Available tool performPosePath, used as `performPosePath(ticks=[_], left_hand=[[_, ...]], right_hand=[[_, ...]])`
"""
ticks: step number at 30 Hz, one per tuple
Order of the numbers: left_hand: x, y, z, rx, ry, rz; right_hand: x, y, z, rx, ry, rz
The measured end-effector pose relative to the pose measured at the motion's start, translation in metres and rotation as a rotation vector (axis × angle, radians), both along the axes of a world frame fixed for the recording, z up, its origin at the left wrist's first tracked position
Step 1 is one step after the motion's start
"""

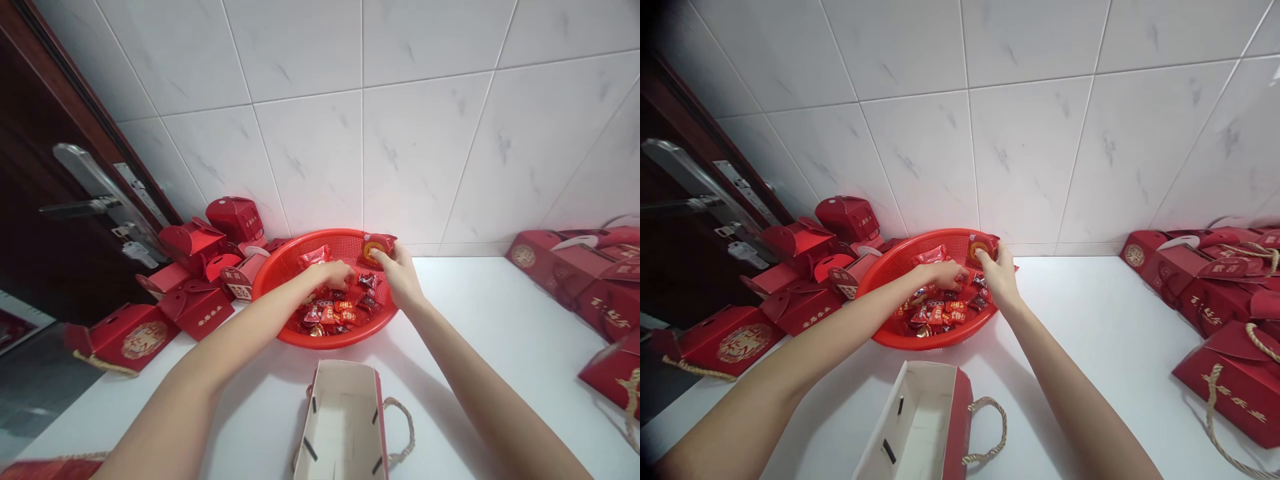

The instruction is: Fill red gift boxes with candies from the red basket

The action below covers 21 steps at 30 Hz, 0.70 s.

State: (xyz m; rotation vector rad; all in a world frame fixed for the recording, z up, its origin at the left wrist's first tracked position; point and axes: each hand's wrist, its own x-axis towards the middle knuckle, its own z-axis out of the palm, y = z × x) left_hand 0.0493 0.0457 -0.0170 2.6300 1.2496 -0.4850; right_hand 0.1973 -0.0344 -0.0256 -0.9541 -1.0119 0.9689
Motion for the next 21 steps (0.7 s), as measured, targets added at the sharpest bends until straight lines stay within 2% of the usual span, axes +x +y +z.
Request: performPosePath(ticks=[8, 16, 18, 21], left_hand=[[-0.008, 0.009, 0.005, 0.032, -0.144, 0.020], [-0.023, 0.024, 0.006, -0.018, -0.256, 0.032], [-0.028, 0.029, 0.008, -0.047, -0.367, 0.046], [-0.033, 0.032, 0.016, -0.190, -0.698, 0.075]], right_hand=[[0.002, 0.002, -0.001, 0.002, 0.026, 0.009], [0.002, 0.003, -0.002, 0.007, 0.015, -0.011], [0.002, 0.004, -0.003, -0.001, 0.011, -0.023], [0.003, 0.006, -0.006, -0.013, 0.007, -0.024]])
